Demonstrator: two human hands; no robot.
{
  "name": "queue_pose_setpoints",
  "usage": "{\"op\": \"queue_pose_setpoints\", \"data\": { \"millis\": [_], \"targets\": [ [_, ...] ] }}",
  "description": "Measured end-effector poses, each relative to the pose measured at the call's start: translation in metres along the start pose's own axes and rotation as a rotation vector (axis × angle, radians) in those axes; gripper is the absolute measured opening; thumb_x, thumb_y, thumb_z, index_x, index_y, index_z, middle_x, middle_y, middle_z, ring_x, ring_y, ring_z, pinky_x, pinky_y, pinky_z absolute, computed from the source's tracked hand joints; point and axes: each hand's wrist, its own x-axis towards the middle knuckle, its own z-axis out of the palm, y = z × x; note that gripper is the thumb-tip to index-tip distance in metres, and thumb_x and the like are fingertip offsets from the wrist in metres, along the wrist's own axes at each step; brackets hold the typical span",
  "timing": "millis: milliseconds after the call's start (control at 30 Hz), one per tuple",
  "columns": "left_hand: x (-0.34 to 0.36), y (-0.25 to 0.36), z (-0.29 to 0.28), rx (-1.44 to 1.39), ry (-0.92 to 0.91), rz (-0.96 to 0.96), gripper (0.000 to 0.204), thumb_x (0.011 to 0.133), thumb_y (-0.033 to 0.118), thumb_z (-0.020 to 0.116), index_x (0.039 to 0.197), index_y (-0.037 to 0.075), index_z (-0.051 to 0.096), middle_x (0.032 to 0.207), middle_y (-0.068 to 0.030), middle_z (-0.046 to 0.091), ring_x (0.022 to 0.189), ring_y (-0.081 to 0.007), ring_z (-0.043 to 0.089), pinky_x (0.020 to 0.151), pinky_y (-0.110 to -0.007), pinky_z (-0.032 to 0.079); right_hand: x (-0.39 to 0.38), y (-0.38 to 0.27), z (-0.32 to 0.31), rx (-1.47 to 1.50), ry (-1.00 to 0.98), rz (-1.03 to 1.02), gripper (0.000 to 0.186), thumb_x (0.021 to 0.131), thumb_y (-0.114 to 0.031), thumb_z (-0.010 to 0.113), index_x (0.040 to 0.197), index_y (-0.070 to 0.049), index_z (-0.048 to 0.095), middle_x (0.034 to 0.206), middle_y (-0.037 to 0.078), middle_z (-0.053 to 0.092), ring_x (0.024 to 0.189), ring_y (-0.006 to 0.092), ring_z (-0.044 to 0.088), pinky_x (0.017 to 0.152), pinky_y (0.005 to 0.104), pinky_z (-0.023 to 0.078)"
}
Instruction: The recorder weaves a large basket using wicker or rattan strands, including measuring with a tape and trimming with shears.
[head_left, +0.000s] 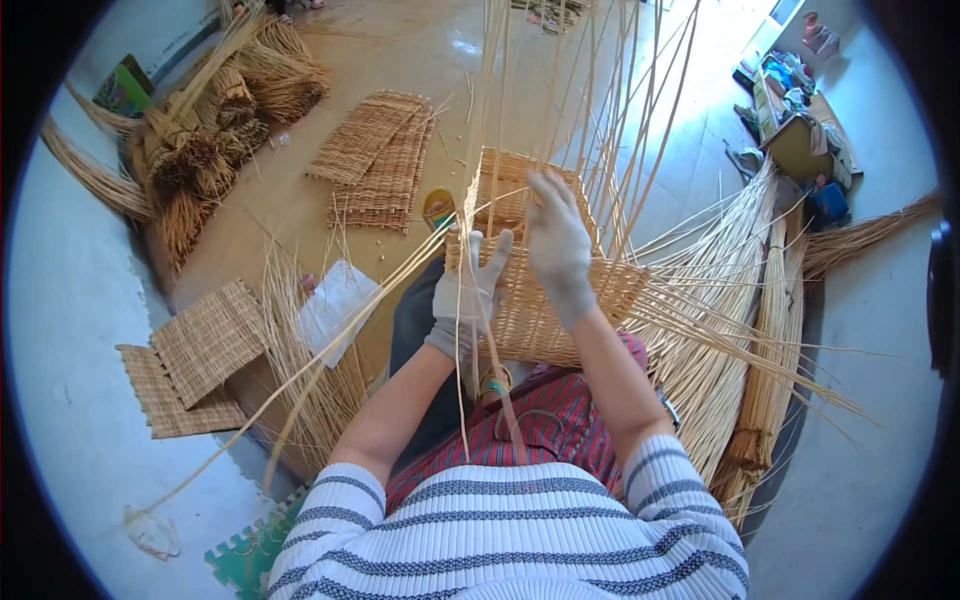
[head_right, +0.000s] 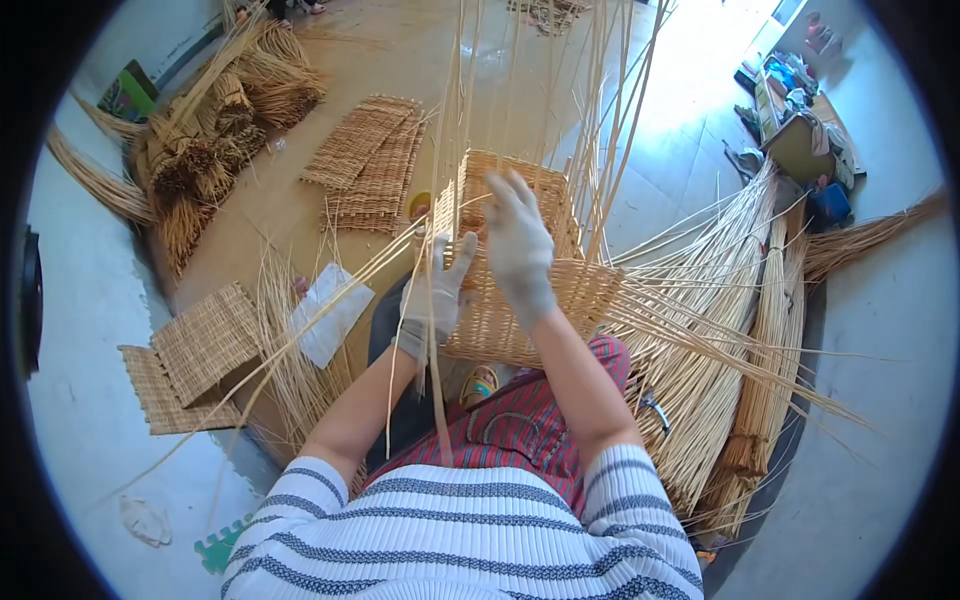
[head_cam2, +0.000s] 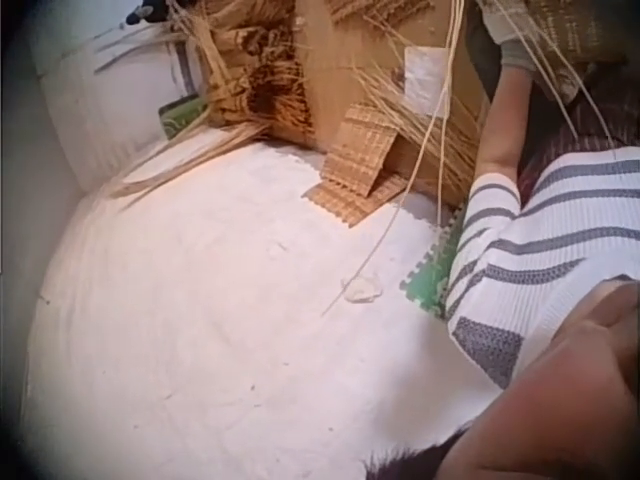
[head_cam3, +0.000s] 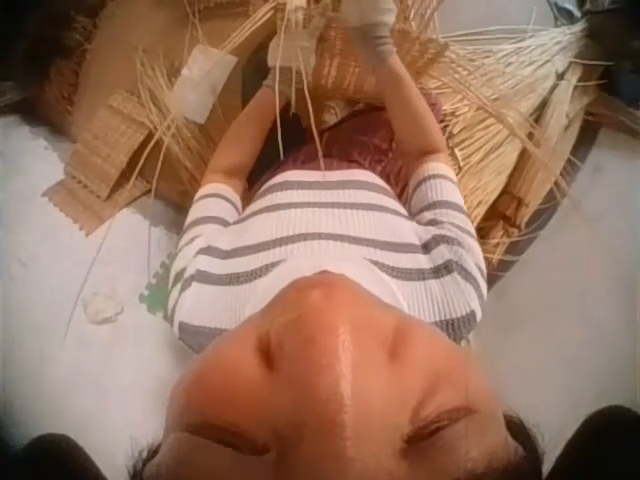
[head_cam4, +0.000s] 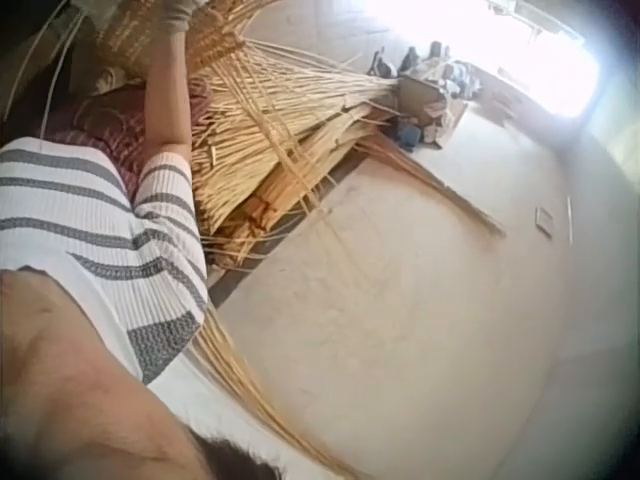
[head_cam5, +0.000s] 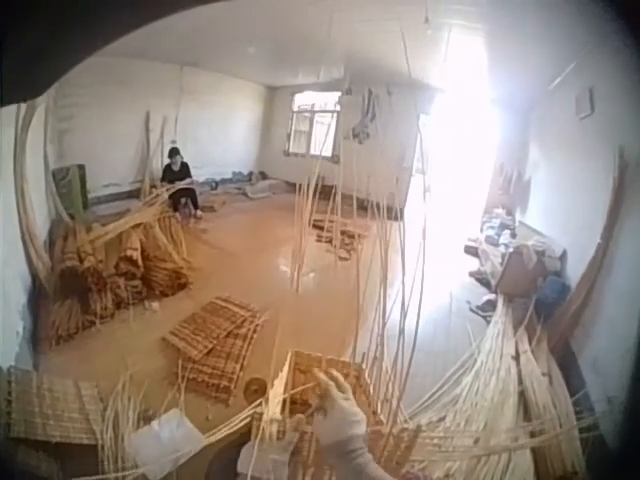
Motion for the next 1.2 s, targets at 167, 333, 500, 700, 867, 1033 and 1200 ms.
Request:
{"op": "queue_pose_setpoints", "data": {
  "millis": [167,333,500,700,867,1033,1200],
  "targets": [
    [0.000,-0.009,0.009,-0.115,0.095,0.061,0.082,0.082,0.015,0.073,0.155,0.032,0.039,0.136,-0.0248,0.054,0.112,-0.0417,0.062,0.088,-0.046,0.054,0.029,-0.005,-0.020,0.465,0.186,0.005,0.064,0.092,0.004,0.057,0.151,-0.013,0.039,0.098,0.012,0.067,0.086,0.0170,0.063,0.079,0.0316,0.054],
    [0.013,0.024,0.010,-0.154,0.209,0.194,0.069,0.083,0.022,0.075,0.148,0.022,0.050,0.141,-0.0178,0.048,0.108,-0.0357,0.062,0.088,-0.046,0.052,-0.047,0.041,-0.067,0.303,0.142,0.463,0.033,0.104,-0.009,0.050,0.137,-0.007,0.048,0.102,0.009,0.068,0.092,0.0139,0.064,0.082,0.0312,0.053],
    [0.029,0.074,0.014,-0.160,-0.015,0.128,0.074,0.085,0.024,0.073,0.153,0.025,0.043,0.128,-0.0152,0.053,0.093,-0.0324,0.066,0.082,-0.045,0.053,0.010,0.041,-0.074,-0.211,0.029,-0.075,0.068,0.090,0.005,0.055,0.154,-0.009,0.037,0.137,0.012,0.062,0.128,0.0278,0.057,0.101,0.0366,0.049],
    [0.039,0.083,0.013,0.029,0.148,0.241,0.061,0.085,0.017,0.067,0.144,0.025,0.055,0.121,-0.0115,0.055,0.092,-0.0274,0.063,0.076,-0.041,0.050,-0.051,0.072,-0.135,0.173,0.417,0.519,0.035,0.096,-0.001,0.058,0.129,-0.009,0.055,0.094,0.008,0.067,0.080,0.0117,0.062,0.074,0.0297,0.052],
    [0.054,0.148,0.038,-0.070,-0.020,0.344,0.062,0.083,0.014,0.066,0.144,0.017,0.053,0.120,-0.0168,0.059,0.078,-0.0278,0.065,0.070,-0.041,0.053,-0.058,0.113,-0.168,-0.586,0.278,0.030,0.026,0.089,-0.018,0.071,0.113,-0.010,0.065,0.093,0.009,0.070,0.090,0.0307,0.068,0.083,0.0387,0.051],
    [0.056,0.157,0.053,-0.052,-0.076,0.244,0.061,0.087,0.009,0.060,0.144,0.027,0.052,0.111,-0.0157,0.059,0.074,-0.0296,0.066,0.070,-0.044,0.055,-0.025,0.099,-0.185,-0.795,0.584,0.077,0.067,0.087,-0.021,0.075,0.141,0.004,0.045,0.126,0.022,0.059,0.118,0.0372,0.056,0.103,0.0485,0.041],
    [0.027,0.111,0.035,-0.849,0.249,0.234,0.034,0.091,0.004,0.066,0.123,0.011,0.065,0.116,-0.0136,0.063,0.097,-0.0290,0.065,0.086,-0.038,0.053,-0.090,0.064,-0.146,0.018,0.255,0.058,0.031,0.096,-0.003,0.059,0.126,0.005,0.059,0.123,0.018,0.063,0.118,0.0270,0.059,0.101,0.0377,0.047]
  ]
}}
